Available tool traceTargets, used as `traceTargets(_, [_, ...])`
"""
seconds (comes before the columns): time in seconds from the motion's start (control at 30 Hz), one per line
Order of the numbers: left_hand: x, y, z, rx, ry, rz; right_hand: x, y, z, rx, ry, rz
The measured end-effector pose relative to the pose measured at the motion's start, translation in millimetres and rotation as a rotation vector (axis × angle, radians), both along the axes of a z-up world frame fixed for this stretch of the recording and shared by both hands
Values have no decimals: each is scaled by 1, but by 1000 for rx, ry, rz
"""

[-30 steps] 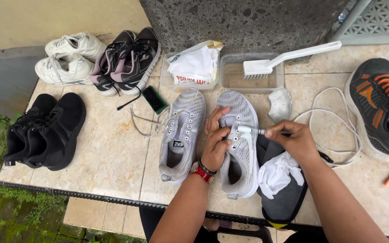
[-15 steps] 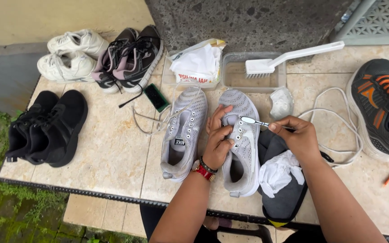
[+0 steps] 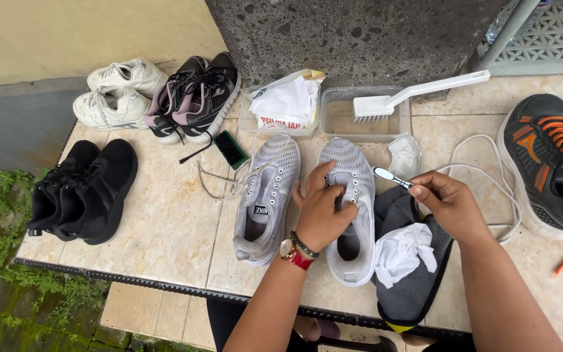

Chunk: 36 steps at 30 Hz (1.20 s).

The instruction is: The person scrubs the upper and side panels of a white sneaker using a toothbrush and a cleaning solution. They wipe the shoe with a cloth and continue scrubbing different areas of the shoe's surface.

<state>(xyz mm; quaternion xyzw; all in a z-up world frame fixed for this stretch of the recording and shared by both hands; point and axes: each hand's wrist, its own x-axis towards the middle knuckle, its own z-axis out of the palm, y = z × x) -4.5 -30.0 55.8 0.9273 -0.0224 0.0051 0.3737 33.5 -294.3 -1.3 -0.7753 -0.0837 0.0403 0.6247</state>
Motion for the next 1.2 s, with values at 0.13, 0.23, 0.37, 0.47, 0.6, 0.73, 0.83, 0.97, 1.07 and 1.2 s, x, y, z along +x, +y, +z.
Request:
traceTargets(0.13, [3,-3,12,257,-132,40,1,-2,-6,63,-18,25])
traceTargets(0.23, [9,-2,19,352,28,-28,1,-2,-11,83,-34,44])
traceTargets(0.37, [19,7,-13,78,23,-70,5,-5,-20,202,21,36])
traceTargets(0.47, [17,19,-26,-151,28,-82,2,-5,-13,187,97,4])
traceTargets(0.6, [14,34,-30,-383,-10,-65,0,-6,-2,113,135,7])
traceTargets(0.73, [14,34,-38,-461,-70,-79,-4,-2,0,96,113,40])
traceTargets(0.83, [16,35,-39,-452,-121,-99,-6,3,5,93,127,72])
traceTargets(0.97, [16,34,-42,-461,-85,-82,-7,5,2,93,116,78])
traceTargets(1.07, [17,33,-49,-515,-118,-105,-5,5,0,112,70,110])
traceTargets(1.2, [17,30,-51,-668,-169,-125,-5,10,-7,115,64,97])
